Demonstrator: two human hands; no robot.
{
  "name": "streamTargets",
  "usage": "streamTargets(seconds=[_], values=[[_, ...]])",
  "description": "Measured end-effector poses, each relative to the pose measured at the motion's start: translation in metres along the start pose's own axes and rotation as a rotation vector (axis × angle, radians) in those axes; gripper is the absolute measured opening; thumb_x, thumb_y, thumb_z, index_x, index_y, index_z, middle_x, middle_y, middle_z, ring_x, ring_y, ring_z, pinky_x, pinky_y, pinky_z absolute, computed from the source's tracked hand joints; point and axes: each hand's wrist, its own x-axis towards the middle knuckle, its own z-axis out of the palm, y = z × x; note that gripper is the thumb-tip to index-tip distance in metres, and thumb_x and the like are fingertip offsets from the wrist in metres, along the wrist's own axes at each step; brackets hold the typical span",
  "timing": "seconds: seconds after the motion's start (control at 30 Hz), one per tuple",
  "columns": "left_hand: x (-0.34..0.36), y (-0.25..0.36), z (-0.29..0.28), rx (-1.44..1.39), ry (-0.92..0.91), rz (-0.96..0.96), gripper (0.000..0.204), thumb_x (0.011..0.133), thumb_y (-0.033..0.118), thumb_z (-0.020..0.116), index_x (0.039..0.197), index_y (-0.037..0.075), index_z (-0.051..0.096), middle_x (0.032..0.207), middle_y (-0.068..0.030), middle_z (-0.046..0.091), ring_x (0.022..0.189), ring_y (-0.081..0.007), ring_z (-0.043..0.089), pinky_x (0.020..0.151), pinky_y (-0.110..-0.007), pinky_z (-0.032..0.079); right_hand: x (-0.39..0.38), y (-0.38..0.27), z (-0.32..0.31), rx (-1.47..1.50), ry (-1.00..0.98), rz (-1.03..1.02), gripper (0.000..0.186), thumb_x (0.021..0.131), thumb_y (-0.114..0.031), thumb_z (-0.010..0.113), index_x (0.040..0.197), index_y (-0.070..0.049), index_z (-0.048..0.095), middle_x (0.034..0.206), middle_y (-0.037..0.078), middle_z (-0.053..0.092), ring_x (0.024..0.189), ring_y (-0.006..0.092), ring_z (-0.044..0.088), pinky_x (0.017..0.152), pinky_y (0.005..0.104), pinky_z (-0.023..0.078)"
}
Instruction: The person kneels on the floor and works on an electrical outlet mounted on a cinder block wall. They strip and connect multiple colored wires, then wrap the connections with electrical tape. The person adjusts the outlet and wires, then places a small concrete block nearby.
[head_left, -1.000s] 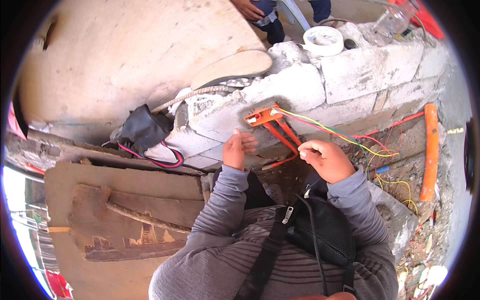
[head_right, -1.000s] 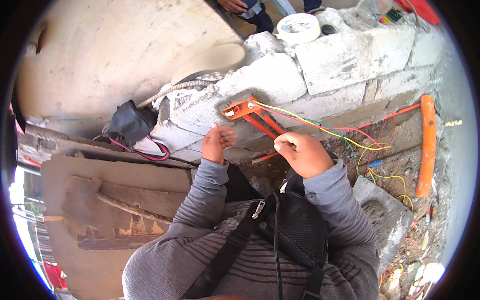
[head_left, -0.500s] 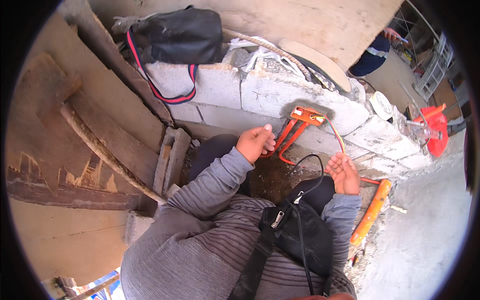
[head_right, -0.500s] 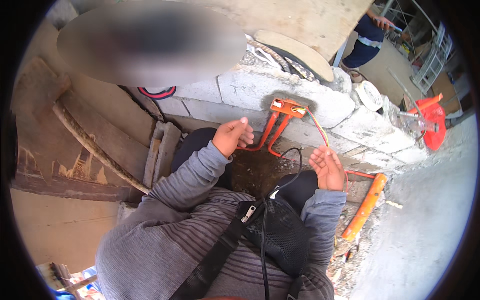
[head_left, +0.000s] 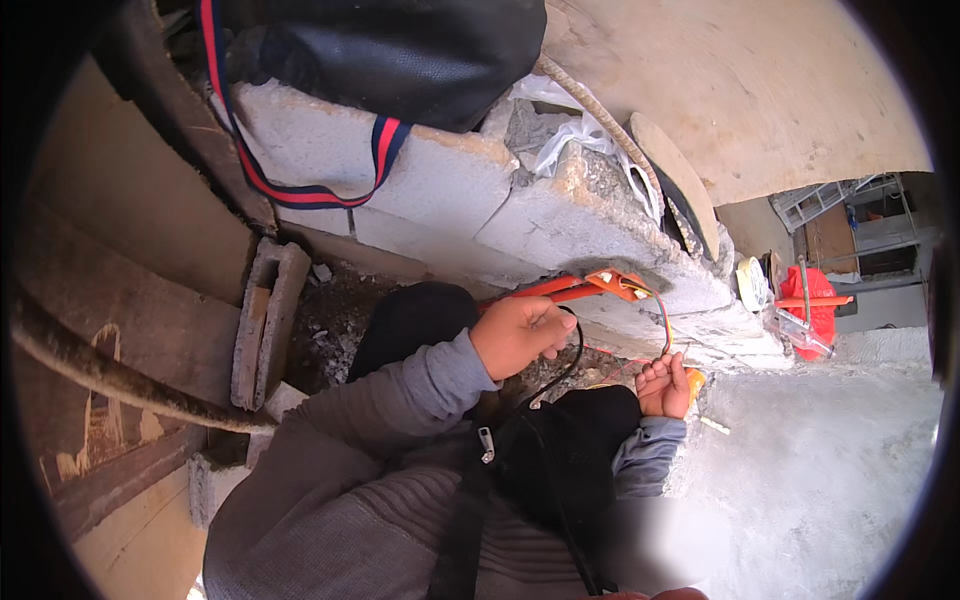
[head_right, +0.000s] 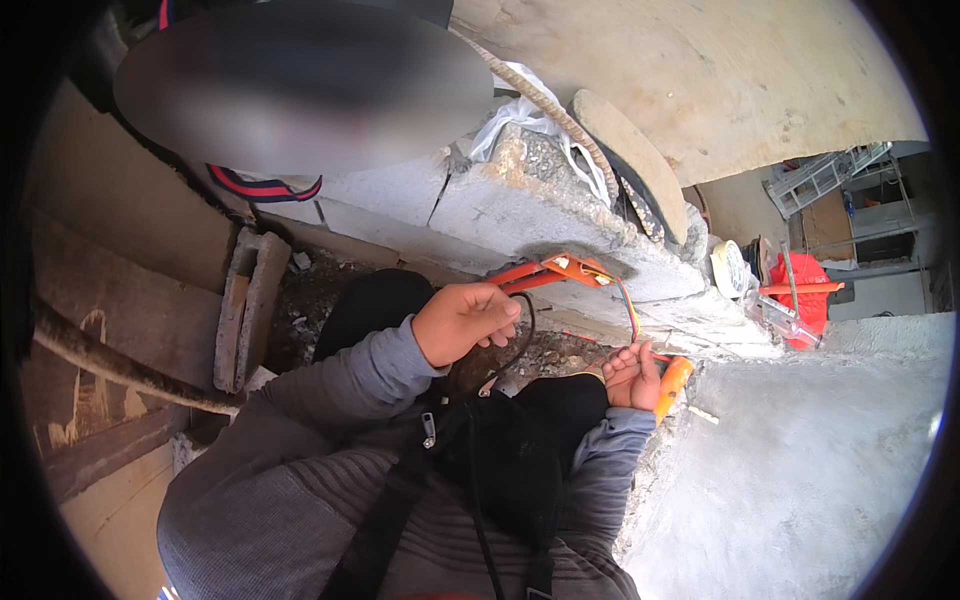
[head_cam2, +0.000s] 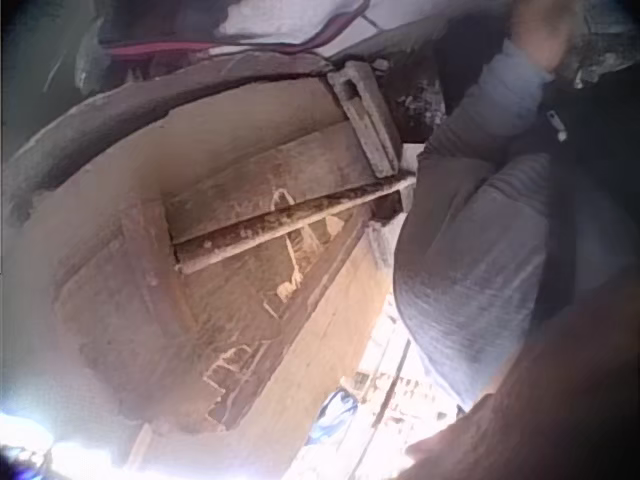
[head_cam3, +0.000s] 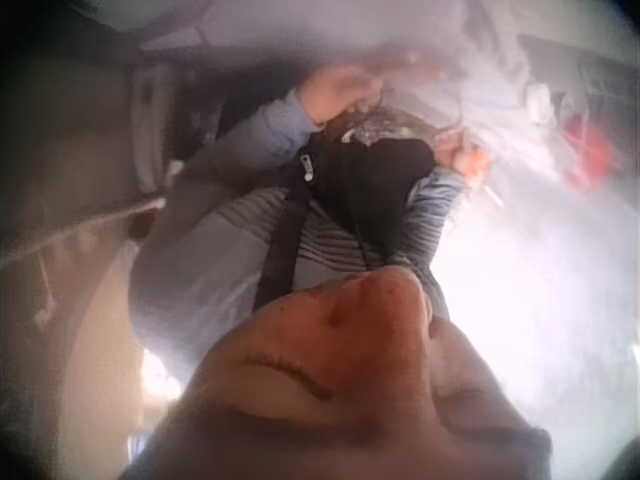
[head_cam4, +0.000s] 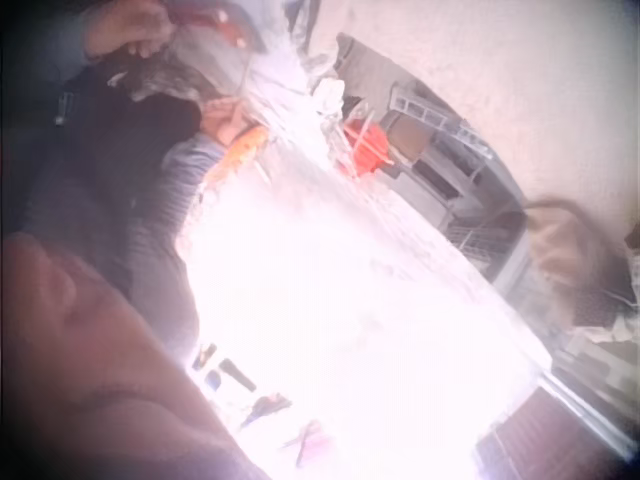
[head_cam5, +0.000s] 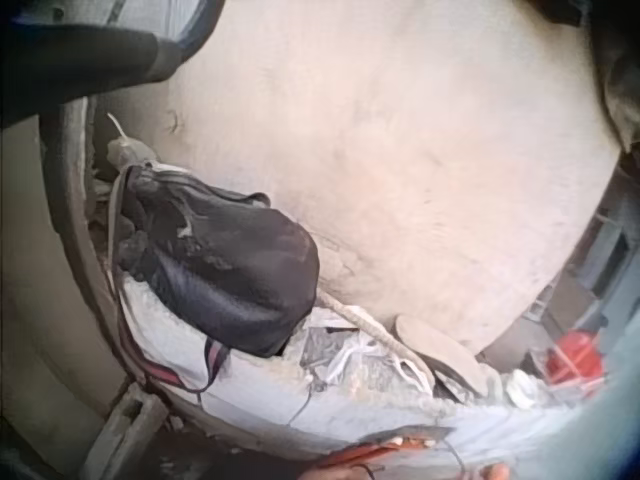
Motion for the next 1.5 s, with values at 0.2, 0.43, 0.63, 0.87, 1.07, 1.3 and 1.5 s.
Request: streamTargets(seconds=[0.2, 0.43, 0.63, 0.87, 1.07, 1.3, 1.5], values=[[0.020, -0.016, -0.014, 0.066, -0.087, -0.018, 0.027, 0.103, 0.026, 0.065, 0.102, 0.000, 0.067, 0.084, 0.0007, 0.064, 0.077, -0.0066, 0.059, 0.071, -0.025, 0.050, 0.009, 0.002, 0.009, 0.006, 0.011, 0.013, 0.036, 0.106, -0.043, 0.052, 0.088, -0.014, 0.063, 0.075, 0.003, 0.067, 0.071, 0.0213, 0.065, 0.070, 0.0393, 0.053], [0.034, 0.000, -0.026, 0.442, 0.020, 0.105, 0.016, 0.097, 0.019, 0.069, 0.099, 0.003, 0.069, 0.078, -0.0007, 0.057, 0.075, -0.0113, 0.056, 0.074, -0.027, 0.049, 0.029, 0.007, 0.015, -0.002, 0.085, 0.014, 0.036, 0.106, -0.042, 0.051, 0.084, -0.016, 0.061, 0.072, 0.003, 0.064, 0.069, 0.0223, 0.062, 0.067, 0.0407, 0.051], [0.043, -0.008, -0.030, 0.396, 0.166, 0.276, 0.013, 0.092, 0.016, 0.072, 0.096, 0.004, 0.071, 0.086, -0.0074, 0.060, 0.080, -0.0179, 0.060, 0.074, -0.033, 0.050, 0.041, 0.009, 0.012, -0.014, 0.085, 0.022, 0.036, 0.105, -0.041, 0.048, 0.081, -0.016, 0.058, 0.070, 0.001, 0.061, 0.068, 0.0222, 0.059, 0.065, 0.0421, 0.048], [0.048, -0.003, -0.028, 0.518, 0.169, 0.380, 0.012, 0.091, 0.012, 0.072, 0.098, 0.003, 0.070, 0.095, -0.0114, 0.064, 0.090, -0.0272, 0.065, 0.082, -0.038, 0.051, 0.040, 0.009, 0.014, 0.015, 0.141, 0.023, 0.038, 0.105, -0.043, 0.050, 0.079, -0.015, 0.055, 0.066, 0.004, 0.061, 0.065, 0.0242, 0.060, 0.063, 0.0410, 0.048], [0.039, 0.002, -0.015, 0.552, 0.162, 0.389, 0.010, 0.090, 0.006, 0.071, 0.099, 0.001, 0.069, 0.096, -0.0117, 0.065, 0.092, -0.0254, 0.065, 0.085, -0.035, 0.050, 0.035, 0.009, 0.018, 0.011, 0.160, -0.023, 0.044, 0.106, -0.041, 0.052, 0.072, -0.014, 0.055, 0.054, 0.004, 0.052, 0.057, 0.0252, 0.058, 0.057, 0.0394, 0.050], [0.020, -0.015, 0.005, 0.590, 0.219, 0.325, 0.009, 0.096, 0.004, 0.068, 0.102, -0.003, 0.067, 0.099, -0.0054, 0.063, 0.088, -0.0107, 0.061, 0.081, -0.025, 0.049, -0.007, -0.003, 0.007, 0.107, -0.035, -0.069, 0.042, 0.109, -0.040, 0.044, 0.079, -0.012, 0.056, 0.048, -0.002, 0.036, 0.055, 0.0181, 0.050, 0.058, 0.0354, 0.046], [0.009, -0.015, 0.002, 0.667, 0.566, 0.437, 0.011, 0.092, 0.005, 0.070, 0.102, -0.001, 0.067, 0.098, -0.0118, 0.064, 0.088, -0.0201, 0.063, 0.083, -0.032, 0.051, -0.032, -0.052, -0.057, 0.207, -0.284, -0.350, 0.039, 0.111, -0.036, 0.039, 0.090, -0.009, 0.058, 0.062, -0.001, 0.045, 0.062, 0.0156, 0.047, 0.063, 0.0334, 0.045]])
